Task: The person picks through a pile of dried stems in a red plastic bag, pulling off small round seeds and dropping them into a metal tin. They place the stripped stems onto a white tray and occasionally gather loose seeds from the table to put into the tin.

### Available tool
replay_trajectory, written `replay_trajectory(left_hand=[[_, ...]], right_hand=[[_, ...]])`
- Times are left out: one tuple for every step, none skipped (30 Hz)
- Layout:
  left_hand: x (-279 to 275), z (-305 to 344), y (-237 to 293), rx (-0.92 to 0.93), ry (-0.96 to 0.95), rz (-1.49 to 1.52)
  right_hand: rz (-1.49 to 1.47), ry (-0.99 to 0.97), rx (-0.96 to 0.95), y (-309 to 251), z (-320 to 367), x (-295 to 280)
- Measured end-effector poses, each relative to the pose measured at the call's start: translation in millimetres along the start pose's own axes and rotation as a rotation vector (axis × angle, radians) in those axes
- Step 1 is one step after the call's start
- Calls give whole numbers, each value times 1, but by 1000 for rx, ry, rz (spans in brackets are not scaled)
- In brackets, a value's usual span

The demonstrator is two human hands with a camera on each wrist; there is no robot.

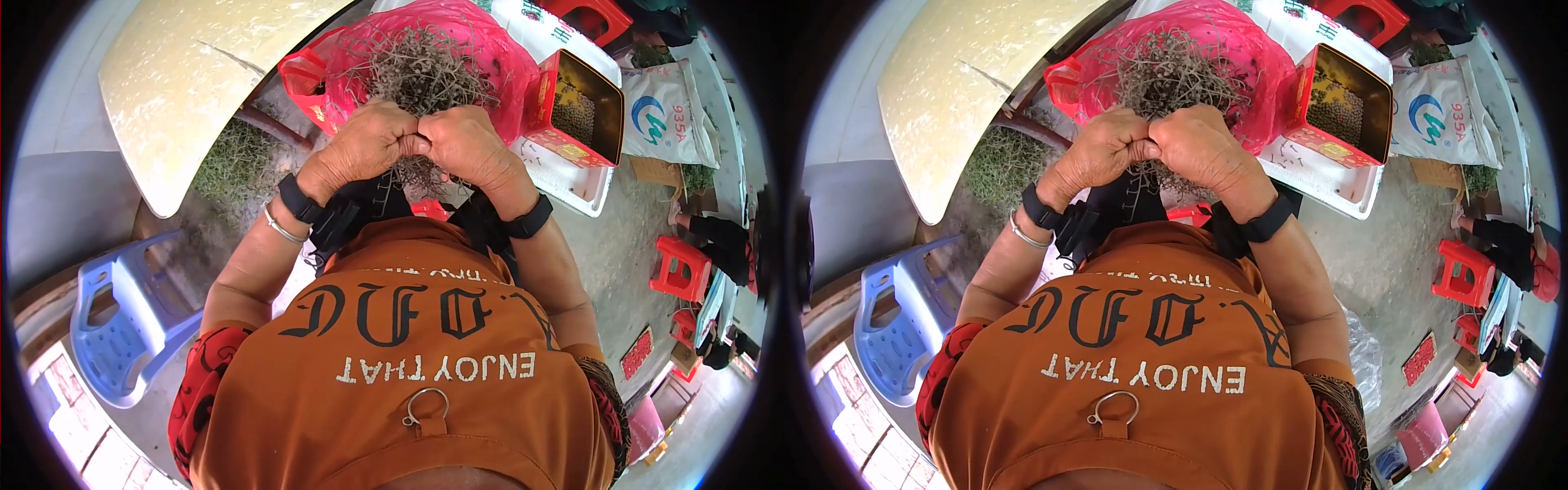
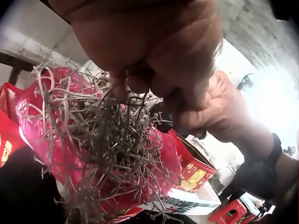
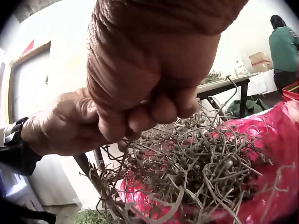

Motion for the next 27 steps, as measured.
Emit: replay_trajectory(left_hand=[[0,2,-2,-3,-1,-1],[2,4,-6,-48,-27,81],[4,6,-10,-91,-55,165],[8,7,-13,-132,-84,251],[10,7,-13,-130,-88,255],[11,8,-13,-114,-70,270],[11,9,-13,-100,-49,284],[9,10,-13,-87,-25,295],[9,11,-13,-87,-22,294],[8,12,-13,-91,10,258],[7,13,-13,-94,41,223],[7,13,-12,-97,72,188],[7,13,-12,-95,69,191],[6,13,-11,-68,92,152],[4,14,-10,-44,114,113],[4,14,-9,-19,136,75],[5,14,-10,-17,134,78],[6,15,-12,-3,136,57],[7,16,-13,11,139,36],[7,16,-12,25,140,16],[6,17,-10,25,136,17],[7,17,-16,-111,71,216],[9,18,-21,-249,7,412],[12,20,-27,-387,-59,607],[12,20,-28,-387,-60,605],[16,20,-32,-419,-116,641],[20,22,-35,-455,-172,678]], right_hand=[[-30,24,-16,1,1,-1],[-59,48,-30,0,1,-2],[-60,50,-26,2,1,-3],[-94,67,-76,0,0,-5],[-128,82,-126,-2,0,-8],[-162,97,-180,-4,0,-9],[-161,96,-182,-5,0,-9],[-140,102,-164,-5,-1,-7],[-117,110,-146,-5,-2,-5],[-96,116,-122,-5,-2,-4],[-97,115,-118,-7,-2,-1],[-63,102,-73,-6,-3,2],[-27,90,-29,-5,-4,5],[8,78,14,-4,-4,6],[8,79,16,-7,-6,6],[22,35,44,-8,-7,6],[38,-10,71,-10,-8,5],[51,-53,98,-9,-7,6],[50,-52,101,-9,-7,7],[44,-19,84,-10,-6,7],[39,14,67,-11,-5,7],[36,48,47,-10,-5,7],[34,49,46,-8,-5,9],[-47,100,2,-7,-4,10],[-125,151,-40,-5,-4,8],[-201,202,-83,-4,-5,5],[-201,202,-82,-1,-5,6]])
Point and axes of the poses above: each hand's wrist, its own z-axis away from the middle knuckle, its own x-axis out of the palm, y = z × x, the point moved 6 cm from there along -z, towards the middle knuckle, and after that the axes turned 12 degrees about -x, right-handed, at the moved point
